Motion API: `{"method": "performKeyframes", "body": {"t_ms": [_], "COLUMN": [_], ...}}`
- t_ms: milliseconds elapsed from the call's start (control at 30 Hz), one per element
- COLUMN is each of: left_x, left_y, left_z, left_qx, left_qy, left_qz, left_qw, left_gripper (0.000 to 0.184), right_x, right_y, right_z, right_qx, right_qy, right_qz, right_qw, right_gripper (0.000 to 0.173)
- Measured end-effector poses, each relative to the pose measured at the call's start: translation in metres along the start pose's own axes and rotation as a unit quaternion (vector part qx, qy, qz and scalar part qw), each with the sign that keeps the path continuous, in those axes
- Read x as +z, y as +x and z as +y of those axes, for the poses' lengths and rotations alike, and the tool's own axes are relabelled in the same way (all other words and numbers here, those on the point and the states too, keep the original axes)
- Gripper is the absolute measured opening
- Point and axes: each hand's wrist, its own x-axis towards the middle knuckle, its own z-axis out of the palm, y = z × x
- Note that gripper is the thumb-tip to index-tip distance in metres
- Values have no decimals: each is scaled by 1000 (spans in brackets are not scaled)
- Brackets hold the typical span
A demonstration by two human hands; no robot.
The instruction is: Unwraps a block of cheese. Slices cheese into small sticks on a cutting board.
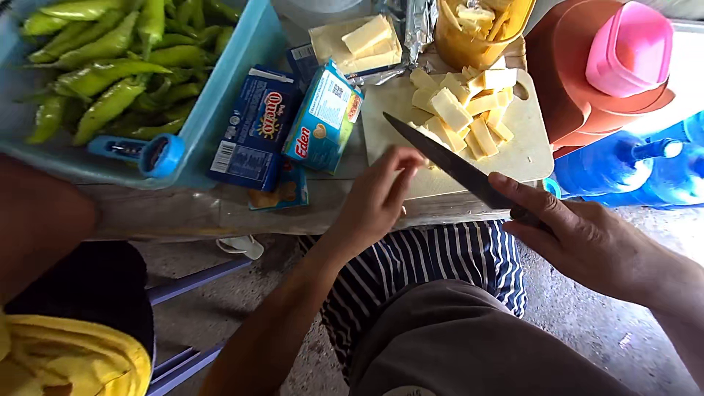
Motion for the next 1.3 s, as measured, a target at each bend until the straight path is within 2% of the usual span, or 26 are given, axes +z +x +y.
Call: {"method": "performKeyframes", "body": {"t_ms": [33,67,133,200,233,333,400,533,667,800,867,933,1033,1133,1200,1300], "left_x": [1,2,9,17,20,22,19,12,9,0,-15,-38,-82,-115,-125,-121], "left_y": [2,5,10,13,14,19,21,25,31,46,63,91,147,199,223,244], "left_z": [5,13,27,32,33,41,44,49,53,53,51,51,40,9,-14,-38], "left_qx": [-70,-140,-221,-227,-222,-251,-255,-294,-341,-349,-335,-320,-296,-277,-292,-306], "left_qy": [-163,-326,-534,-639,-670,-687,-676,-603,-531,-483,-451,-396,-251,19,172,316], "left_qz": [29,66,126,137,135,140,134,138,146,118,96,110,143,126,63,-32], "left_qw": [984,933,806,722,695,667,678,729,762,795,822,854,911,952,939,897], "left_gripper": [27,29,38,48,54,64,56,20,16,10,15,23,24,27,39,40], "right_x": [1,3,10,19,24,35,39,42,41,39,37,35,30,27,25,23], "right_y": [-1,-1,0,3,4,7,6,2,-1,-3,-5,-9,-17,-24,-29,-36], "right_z": [1,3,5,7,8,9,10,13,14,13,16,22,28,27,27,29], "right_qx": [24,55,118,151,162,174,166,158,159,165,176,196,210,219,217,224], "right_qy": [95,213,420,534,563,599,605,596,573,594,600,596,593,587,583,581], "right_qz": [-28,-64,-137,-175,-177,-166,-160,-147,-127,-83,-35,15,58,85,96,109], "right_qw": [995,973,889,813,791,764,763,774,794,783,780,779,775,775,777,775], "right_gripper": [50,51,55,56,56,57,58,58,61,60,58,57,58,60,60,60]}}
